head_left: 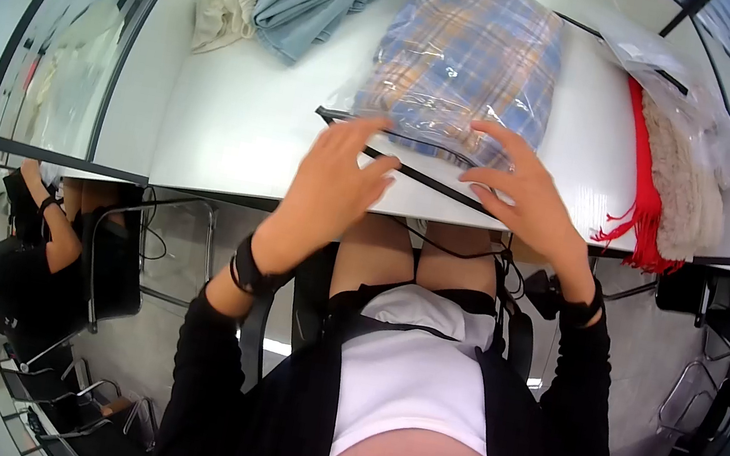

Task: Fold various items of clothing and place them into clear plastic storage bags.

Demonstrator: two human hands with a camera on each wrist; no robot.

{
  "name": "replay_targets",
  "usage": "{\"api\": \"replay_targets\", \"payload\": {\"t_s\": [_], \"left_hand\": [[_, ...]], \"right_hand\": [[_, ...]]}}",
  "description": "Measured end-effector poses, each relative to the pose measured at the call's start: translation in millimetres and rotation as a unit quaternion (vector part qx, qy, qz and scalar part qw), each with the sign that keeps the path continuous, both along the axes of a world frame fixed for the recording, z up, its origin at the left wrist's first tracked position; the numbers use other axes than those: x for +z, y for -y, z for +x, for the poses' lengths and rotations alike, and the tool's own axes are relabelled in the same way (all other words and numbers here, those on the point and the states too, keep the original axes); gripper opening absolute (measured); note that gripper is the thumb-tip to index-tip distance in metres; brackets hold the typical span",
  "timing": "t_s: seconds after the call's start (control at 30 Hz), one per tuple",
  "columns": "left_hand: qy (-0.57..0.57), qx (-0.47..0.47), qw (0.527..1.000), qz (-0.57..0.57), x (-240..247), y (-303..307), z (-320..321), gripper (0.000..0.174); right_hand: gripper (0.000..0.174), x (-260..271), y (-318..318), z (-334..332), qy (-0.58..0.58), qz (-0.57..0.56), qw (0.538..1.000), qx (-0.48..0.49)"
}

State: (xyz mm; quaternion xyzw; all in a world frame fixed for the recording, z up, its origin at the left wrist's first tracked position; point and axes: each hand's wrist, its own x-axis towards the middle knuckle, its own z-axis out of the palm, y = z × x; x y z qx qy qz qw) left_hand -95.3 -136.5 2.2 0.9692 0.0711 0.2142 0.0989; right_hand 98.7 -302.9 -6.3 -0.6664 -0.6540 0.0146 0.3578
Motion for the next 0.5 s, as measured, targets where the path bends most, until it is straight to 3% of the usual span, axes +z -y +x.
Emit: {"api": "replay_targets", "payload": {"t_s": [0.03,0.1,0.23,0.43,0.5], "left_hand": [[0.016,-0.019,1.0,-0.015,3.5,12.6,1.6,0.023],[0.041,-0.059,0.996,-0.046,2.2,37.2,8.2,0.024],[0.059,-0.105,0.991,-0.056,-21.1,70.4,33.4,0.025],[0.086,-0.112,0.987,0.075,-32.7,80.6,63.9,0.031],[0.063,-0.12,0.989,0.061,-40.5,75.6,66.6,0.026]], "right_hand": [[0.015,5.8,10.2,3.8,-0.063,0.011,0.998,0.014],[0.015,2.8,33.7,10.9,-0.112,-0.004,0.992,-0.053],[0.025,-15.9,64.0,11.2,-0.166,-0.047,0.979,-0.109],[0.035,-45.3,59.9,-7.3,-0.007,0.021,0.993,-0.113],[0.033,-51.0,53.5,-10.9,0.065,0.054,0.991,-0.104]]}}
